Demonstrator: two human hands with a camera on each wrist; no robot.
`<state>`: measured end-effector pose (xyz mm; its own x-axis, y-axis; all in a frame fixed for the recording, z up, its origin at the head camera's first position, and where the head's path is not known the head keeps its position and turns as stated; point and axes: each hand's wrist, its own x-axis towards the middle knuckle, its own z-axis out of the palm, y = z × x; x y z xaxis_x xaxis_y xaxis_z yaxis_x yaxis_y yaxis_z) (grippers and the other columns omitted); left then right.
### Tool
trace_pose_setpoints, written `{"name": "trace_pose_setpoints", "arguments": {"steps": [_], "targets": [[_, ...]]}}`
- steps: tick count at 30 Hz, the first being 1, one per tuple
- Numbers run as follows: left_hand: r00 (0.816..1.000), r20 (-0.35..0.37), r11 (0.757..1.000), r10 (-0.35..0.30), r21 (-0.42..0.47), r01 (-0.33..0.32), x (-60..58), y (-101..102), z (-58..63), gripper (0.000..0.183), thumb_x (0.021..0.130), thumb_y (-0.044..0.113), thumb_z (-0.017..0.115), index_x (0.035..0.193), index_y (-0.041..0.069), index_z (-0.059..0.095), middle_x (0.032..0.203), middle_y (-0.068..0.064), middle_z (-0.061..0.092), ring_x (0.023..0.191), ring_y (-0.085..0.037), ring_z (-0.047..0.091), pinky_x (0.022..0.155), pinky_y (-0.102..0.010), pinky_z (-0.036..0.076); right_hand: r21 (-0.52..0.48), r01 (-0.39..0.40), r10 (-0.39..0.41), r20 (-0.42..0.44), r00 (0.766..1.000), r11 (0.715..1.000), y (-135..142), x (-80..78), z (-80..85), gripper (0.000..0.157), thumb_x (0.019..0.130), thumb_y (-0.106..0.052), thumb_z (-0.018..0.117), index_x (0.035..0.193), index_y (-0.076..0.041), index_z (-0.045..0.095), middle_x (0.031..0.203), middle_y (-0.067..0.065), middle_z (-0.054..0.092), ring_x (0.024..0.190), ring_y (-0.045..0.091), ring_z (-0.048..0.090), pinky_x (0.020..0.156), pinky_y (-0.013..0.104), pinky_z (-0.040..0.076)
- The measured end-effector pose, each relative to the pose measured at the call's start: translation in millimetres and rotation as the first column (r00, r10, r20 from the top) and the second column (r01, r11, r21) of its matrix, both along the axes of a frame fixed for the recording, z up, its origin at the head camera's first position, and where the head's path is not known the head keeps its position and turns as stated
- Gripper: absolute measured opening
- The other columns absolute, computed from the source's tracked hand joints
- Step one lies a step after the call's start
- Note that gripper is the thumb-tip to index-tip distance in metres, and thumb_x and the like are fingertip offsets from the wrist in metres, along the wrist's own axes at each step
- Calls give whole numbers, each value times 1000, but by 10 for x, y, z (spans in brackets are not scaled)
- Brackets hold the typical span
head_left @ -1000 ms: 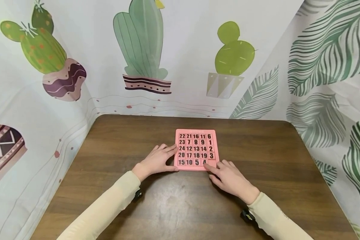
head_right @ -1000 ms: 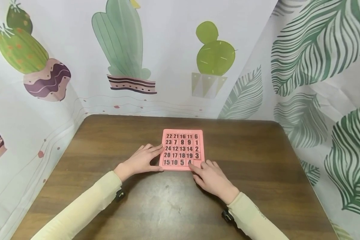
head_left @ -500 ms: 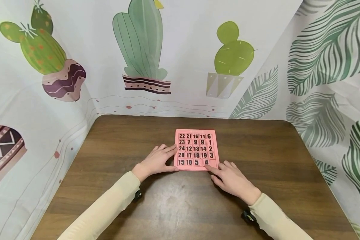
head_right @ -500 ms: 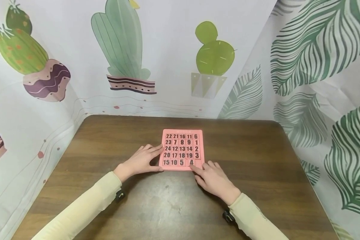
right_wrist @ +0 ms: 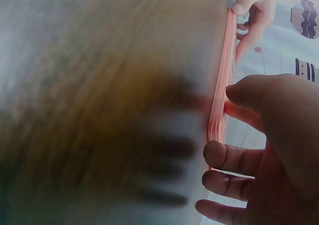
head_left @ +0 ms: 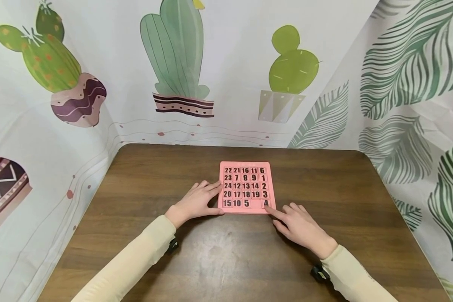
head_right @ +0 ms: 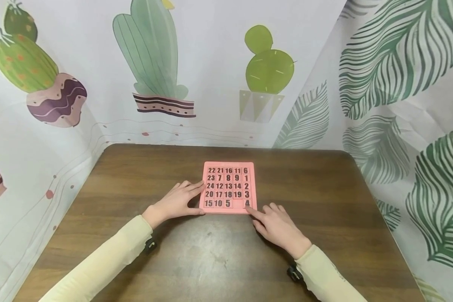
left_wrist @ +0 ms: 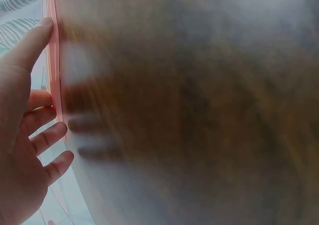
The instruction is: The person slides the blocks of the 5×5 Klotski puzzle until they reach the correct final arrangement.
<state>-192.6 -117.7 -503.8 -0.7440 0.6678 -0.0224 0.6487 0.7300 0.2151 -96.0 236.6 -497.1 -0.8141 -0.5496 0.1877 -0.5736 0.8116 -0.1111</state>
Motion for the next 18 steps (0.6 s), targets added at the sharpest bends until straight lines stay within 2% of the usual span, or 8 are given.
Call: {"name": "trace_pose_setpoints", "arguments": {"steps": [10,18], "targets": [[1000,-9,1000,-9,9,9,2,-4,24,93,88,68,70,158,11,46,163,-7,44,129,-27,49,100,-47,44,-2,-29,29,-18,999,1000,-45,-45,43,41,95,-26,73,136,-18,72,78,-2,54,79,23,49,74,39,43],[1000,-27,1000,-15,17,16,10,-3,25,92,88,66,72,157,10,48,162,-8,46,128,-27,50,99,-49,45,-10,-89,89,-37,995,996,-201,-96,71,39,95,-27,74,132,-17,73,89,1,63,85,26,55,81,43,46]]}}
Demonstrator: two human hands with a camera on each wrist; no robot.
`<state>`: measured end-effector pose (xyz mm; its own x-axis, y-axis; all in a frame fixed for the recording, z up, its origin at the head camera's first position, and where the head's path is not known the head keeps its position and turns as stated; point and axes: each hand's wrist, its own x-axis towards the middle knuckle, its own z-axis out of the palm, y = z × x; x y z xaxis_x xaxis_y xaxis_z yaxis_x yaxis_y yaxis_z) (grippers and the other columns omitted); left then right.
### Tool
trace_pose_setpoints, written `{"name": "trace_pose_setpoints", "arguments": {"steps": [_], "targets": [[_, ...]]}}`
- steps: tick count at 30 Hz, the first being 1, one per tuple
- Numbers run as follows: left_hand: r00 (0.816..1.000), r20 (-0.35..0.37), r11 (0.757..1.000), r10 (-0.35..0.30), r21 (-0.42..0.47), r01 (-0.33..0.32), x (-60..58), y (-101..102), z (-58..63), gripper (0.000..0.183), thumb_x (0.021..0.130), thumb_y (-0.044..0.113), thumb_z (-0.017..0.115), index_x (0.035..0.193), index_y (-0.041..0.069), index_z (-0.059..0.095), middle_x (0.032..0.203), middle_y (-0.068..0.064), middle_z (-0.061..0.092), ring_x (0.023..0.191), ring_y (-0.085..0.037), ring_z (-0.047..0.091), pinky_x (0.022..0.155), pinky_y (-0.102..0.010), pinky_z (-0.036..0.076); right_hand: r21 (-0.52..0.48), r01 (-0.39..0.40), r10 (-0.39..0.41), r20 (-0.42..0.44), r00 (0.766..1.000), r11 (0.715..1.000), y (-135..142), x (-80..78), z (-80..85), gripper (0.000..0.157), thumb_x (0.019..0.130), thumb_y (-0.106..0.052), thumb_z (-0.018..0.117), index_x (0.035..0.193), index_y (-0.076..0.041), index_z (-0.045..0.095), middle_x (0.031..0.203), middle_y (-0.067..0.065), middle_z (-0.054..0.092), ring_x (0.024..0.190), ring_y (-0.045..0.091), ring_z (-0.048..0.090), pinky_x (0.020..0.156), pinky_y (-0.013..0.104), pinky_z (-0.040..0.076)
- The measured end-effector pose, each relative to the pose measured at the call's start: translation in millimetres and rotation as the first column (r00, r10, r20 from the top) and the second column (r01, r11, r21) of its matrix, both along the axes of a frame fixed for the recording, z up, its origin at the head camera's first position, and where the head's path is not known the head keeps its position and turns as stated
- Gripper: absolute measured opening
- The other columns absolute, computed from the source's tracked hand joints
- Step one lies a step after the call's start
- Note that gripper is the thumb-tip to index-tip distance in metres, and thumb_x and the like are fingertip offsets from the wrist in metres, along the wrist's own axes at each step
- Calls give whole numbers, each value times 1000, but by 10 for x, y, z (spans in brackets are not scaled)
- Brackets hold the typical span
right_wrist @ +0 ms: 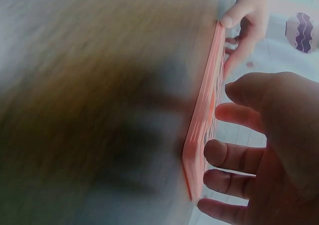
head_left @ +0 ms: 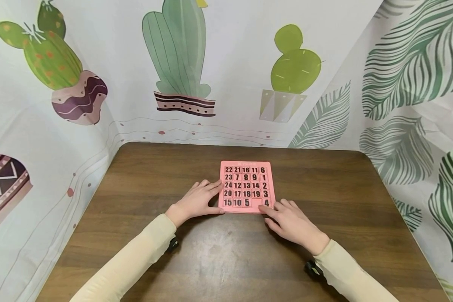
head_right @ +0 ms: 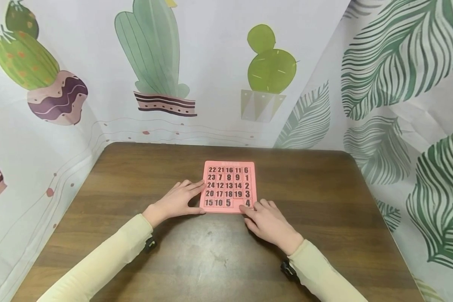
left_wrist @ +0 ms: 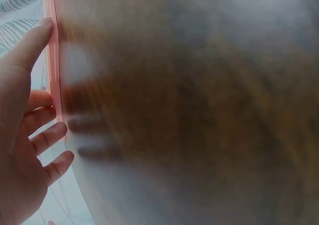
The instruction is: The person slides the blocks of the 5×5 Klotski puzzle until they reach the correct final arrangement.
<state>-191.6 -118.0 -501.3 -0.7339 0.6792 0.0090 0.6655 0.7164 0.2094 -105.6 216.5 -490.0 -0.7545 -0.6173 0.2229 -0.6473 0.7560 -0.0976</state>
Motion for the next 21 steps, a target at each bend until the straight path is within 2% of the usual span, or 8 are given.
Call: {"name": "trace_pose_setpoints", "arguments": {"steps": [6,12,21], "targets": [[1000,14,1000,11,-16,-10,-9,7,-21,93,88,68,70,158,11,46,163,-7,44,130,-26,49,101,-50,44,25,-50,50,4,999,998,-132,-38,34,43,95,-29,73,137,-20,70,96,4,65,90,26,57,81,43,46],[1000,25,1000,12,-19,-11,-12,21,-31,93,89,68,70,159,11,46,164,-7,43,130,-26,48,104,-53,43,59,-94,96,-40,995,994,-227,-70,51,45,95,-29,73,138,-19,69,88,4,60,88,27,59,79,43,46],[1000,20,1000,18,-24,-17,-13,11,-28,93,89,68,70,158,11,46,164,-6,43,131,-26,48,105,-53,43,78,-76,79,-40,996,994,-311,-78,54,43,96,-30,72,137,-19,70,82,3,57,86,27,56,78,42,44]]}}
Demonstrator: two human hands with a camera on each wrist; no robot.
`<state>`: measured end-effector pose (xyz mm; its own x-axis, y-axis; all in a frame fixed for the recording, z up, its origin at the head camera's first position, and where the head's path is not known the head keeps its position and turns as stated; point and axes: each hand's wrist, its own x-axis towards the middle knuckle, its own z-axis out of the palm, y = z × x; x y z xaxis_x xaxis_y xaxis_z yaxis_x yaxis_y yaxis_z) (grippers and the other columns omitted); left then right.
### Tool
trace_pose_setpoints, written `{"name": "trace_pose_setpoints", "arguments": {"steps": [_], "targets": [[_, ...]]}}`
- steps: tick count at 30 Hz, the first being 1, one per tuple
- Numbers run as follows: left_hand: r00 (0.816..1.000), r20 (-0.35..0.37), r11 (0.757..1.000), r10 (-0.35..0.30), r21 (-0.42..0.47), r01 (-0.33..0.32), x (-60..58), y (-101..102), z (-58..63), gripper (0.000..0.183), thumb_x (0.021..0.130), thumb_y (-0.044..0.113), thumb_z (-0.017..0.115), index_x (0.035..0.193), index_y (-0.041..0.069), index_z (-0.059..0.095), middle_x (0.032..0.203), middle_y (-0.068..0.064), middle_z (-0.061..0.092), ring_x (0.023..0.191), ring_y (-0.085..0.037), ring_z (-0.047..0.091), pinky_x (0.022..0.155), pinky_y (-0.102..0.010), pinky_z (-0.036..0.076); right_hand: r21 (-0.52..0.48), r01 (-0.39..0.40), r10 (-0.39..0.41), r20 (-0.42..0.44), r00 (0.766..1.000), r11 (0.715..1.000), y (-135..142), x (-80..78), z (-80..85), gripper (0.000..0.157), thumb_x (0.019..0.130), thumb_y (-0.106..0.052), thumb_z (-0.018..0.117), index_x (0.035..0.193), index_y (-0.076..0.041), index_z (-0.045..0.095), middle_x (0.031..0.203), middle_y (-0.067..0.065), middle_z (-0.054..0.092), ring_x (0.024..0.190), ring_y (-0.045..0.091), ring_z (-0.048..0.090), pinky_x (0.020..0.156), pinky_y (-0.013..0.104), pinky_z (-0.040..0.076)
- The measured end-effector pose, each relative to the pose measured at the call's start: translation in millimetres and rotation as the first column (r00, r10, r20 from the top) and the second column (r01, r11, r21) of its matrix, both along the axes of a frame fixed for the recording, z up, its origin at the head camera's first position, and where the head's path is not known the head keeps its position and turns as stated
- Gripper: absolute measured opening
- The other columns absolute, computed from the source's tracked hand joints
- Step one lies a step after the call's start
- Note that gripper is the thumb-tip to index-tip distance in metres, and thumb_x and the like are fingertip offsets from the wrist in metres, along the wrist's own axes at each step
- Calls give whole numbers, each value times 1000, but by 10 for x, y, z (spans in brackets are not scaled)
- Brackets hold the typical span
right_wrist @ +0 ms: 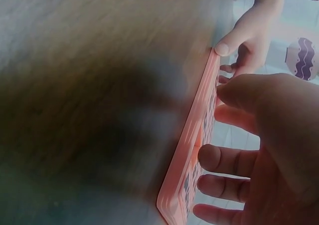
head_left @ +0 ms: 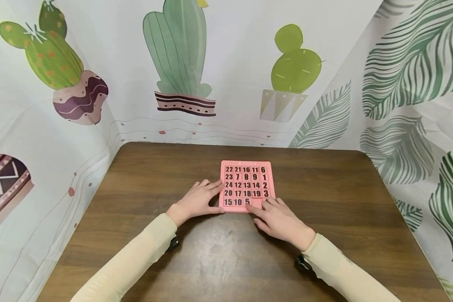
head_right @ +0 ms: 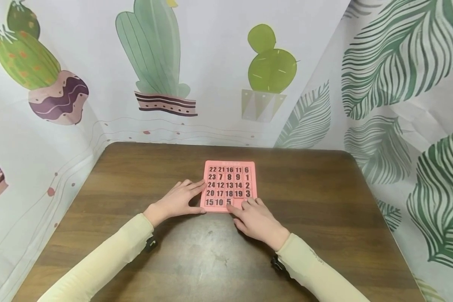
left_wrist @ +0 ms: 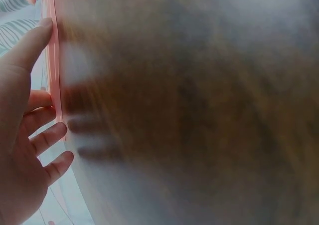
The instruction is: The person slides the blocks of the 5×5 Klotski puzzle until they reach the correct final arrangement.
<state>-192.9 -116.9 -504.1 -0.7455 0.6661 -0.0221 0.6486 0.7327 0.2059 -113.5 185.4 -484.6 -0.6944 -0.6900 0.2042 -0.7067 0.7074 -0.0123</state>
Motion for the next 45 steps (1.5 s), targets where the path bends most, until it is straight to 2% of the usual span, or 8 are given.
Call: {"name": "trace_pose_setpoints", "arguments": {"steps": [8,14,20,30,40,45], "targets": [[1000,5,1000,-4,12,4,6,1,-12,93,89,67,70,158,11,47,164,-7,43,132,-28,48,106,-55,42,-4,42,-42,6,999,999,7,34,-26,40,95,-29,74,134,-18,73,83,3,59,85,26,56,76,41,43],[1000,0,1000,-5,16,5,-5,-15,-12,93,88,68,71,158,11,46,163,-7,44,130,-27,49,103,-51,43,-11,82,-81,49,996,997,70,66,-4,41,96,-27,73,135,-18,72,87,3,64,88,26,57,82,44,46],[1000,-15,1000,-14,25,15,-4,-12,-13,92,88,67,71,157,11,48,163,-7,45,129,-27,50,99,-49,44,-19,102,-101,47,994,995,155,97,-30,43,95,-26,73,137,-19,71,87,4,65,86,27,56,82,44,46],[1000,-4,1000,-11,28,11,-4,-19,-18,93,88,67,71,158,11,46,163,-7,44,130,-27,49,102,-50,44,-58,102,-102,-3,995,993,242,121,-79,42,92,-23,76,134,-18,73,76,2,53,79,26,51,78,44,46],[1000,-4,1000,-6,25,6,-5,-13,-16,93,88,68,70,158,11,47,163,-6,44,129,-26,49,101,-49,44,-77,106,-108,-20,994,991,225,102,-86,39,93,-25,75,131,-17,75,79,0,51,80,26,50,76,42,43],[1000,1,1000,-3,19,3,-4,-15,-5,94,88,69,70,158,11,46,164,-6,43,129,-26,49,102,-50,44,-105,72,-75,-18,997,992,187,67,-91,39,93,-25,74,131,-14,74,87,1,52,84,25,48,78,42,43]]}}
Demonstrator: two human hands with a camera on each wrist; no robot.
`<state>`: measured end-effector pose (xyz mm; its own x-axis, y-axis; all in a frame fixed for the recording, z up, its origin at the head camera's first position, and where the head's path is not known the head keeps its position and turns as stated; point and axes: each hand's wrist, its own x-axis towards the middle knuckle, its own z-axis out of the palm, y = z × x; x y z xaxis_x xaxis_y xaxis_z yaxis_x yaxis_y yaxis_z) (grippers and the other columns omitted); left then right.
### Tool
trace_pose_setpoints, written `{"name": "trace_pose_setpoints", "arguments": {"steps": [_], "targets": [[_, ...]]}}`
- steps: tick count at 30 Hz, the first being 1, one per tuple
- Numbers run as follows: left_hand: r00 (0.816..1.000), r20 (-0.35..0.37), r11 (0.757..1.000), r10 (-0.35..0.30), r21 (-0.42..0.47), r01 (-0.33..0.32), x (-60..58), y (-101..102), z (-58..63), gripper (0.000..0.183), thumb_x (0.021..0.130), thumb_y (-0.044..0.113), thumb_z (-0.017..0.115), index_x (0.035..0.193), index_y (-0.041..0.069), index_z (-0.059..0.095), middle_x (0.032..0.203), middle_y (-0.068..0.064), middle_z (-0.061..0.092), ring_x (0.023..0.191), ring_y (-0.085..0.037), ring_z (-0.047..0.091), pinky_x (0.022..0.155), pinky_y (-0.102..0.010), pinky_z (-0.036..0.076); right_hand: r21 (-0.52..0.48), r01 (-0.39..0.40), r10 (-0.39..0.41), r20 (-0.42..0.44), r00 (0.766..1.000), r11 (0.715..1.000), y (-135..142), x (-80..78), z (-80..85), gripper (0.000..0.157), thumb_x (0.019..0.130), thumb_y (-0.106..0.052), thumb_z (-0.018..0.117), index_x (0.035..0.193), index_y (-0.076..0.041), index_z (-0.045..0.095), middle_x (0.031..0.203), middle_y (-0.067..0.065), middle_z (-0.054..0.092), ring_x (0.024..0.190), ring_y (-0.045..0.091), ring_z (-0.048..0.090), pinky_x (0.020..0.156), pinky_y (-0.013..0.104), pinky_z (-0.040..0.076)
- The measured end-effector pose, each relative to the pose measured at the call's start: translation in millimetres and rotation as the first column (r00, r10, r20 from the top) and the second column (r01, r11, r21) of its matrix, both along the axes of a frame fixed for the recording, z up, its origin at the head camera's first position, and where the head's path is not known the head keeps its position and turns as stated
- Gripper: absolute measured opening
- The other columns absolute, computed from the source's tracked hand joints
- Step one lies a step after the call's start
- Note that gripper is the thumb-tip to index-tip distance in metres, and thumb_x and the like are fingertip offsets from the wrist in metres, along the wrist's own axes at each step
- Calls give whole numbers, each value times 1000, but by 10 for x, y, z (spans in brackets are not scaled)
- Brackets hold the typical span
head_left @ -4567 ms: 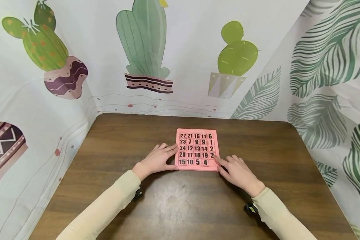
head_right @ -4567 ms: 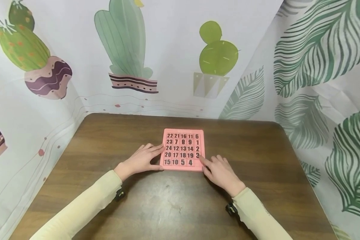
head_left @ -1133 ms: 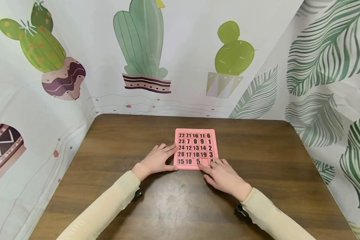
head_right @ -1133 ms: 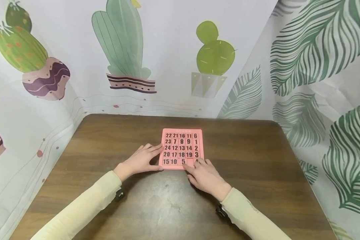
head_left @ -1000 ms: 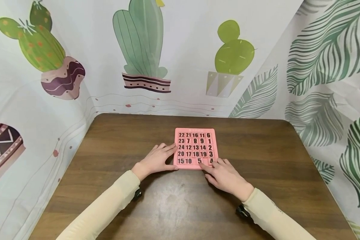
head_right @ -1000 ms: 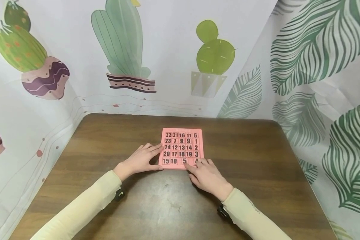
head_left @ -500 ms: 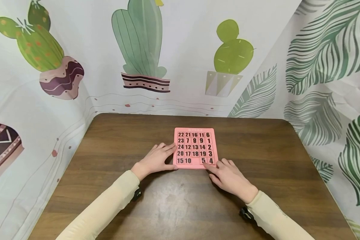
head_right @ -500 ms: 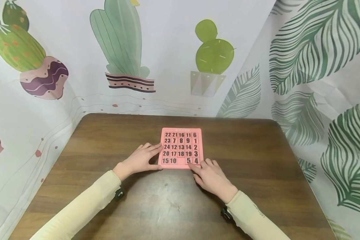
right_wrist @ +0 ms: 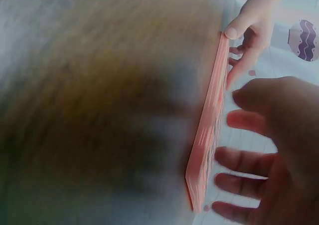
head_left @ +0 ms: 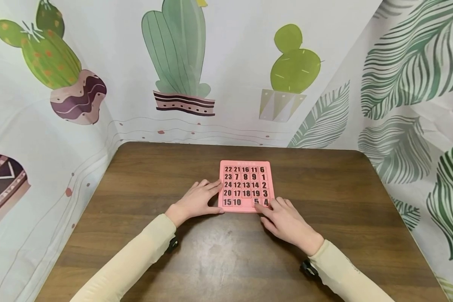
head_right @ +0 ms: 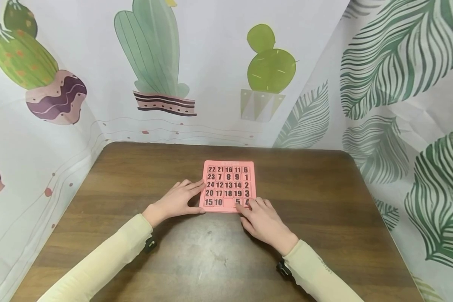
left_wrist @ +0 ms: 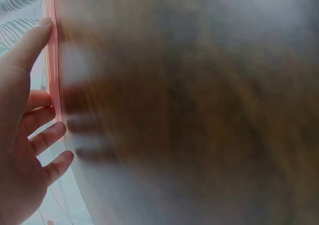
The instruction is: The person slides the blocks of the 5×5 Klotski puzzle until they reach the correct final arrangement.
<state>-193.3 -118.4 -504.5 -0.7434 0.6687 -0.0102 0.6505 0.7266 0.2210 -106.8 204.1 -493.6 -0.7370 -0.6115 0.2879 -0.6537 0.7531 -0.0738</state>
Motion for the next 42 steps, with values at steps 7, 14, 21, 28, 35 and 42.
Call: {"name": "trace_pose_setpoints", "arguments": {"steps": [7,14,21,28,35,42], "targets": [[1000,6,1000,4,4,-4,-3,-12,3,93,89,68,70,159,12,46,164,-5,42,130,-26,48,106,-54,42,-24,-53,53,-18,998,998,-147,-87,7,30,96,-25,71,123,-13,74,95,2,57,91,27,53,82,44,44],[1000,22,1000,9,-4,-9,2,-4,-6,92,89,67,70,159,12,45,164,-6,42,132,-26,48,109,-56,41,-4,-86,86,-15,996,996,-302,-146,-15,27,97,-25,70,121,-14,75,93,3,59,91,26,54,83,43,45],[1000,11,1000,2,-1,-2,-5,-8,-22,92,89,68,69,159,12,45,165,-5,42,132,-26,48,107,-54,42,12,-93,94,-41,995,996,-408,-188,-21,33,94,-24,73,124,-13,74,88,3,54,85,28,54,78,43,44],[1000,11,1000,-3,11,3,-9,-7,-14,93,89,68,69,158,11,46,164,-5,42,128,-26,49,104,-53,43,52,-81,81,-11,997,995,-434,-215,-30,35,96,-27,70,130,-16,73,90,6,56,87,30,54,82,45,45],[1000,15,1000,1,-6,-1,-16,2,0,94,90,69,68,159,11,44,165,-6,41,130,-25,48,106,-53,42,42,-59,58,9,998,997,-358,-196,-32,37,96,-26,71,132,-16,72,89,6,56,89,31,55,83,47,45],[1000,-4,1000,1,0,-1,-11,-9,-29,94,89,70,69,159,12,46,164,-6,43,130,-26,49,104,-51,43,32,-39,38,20,999,999,-263,-162,-47,37,97,-25,70,133,-16,73,96,8,60,91,30,54,84,46,45]]}}
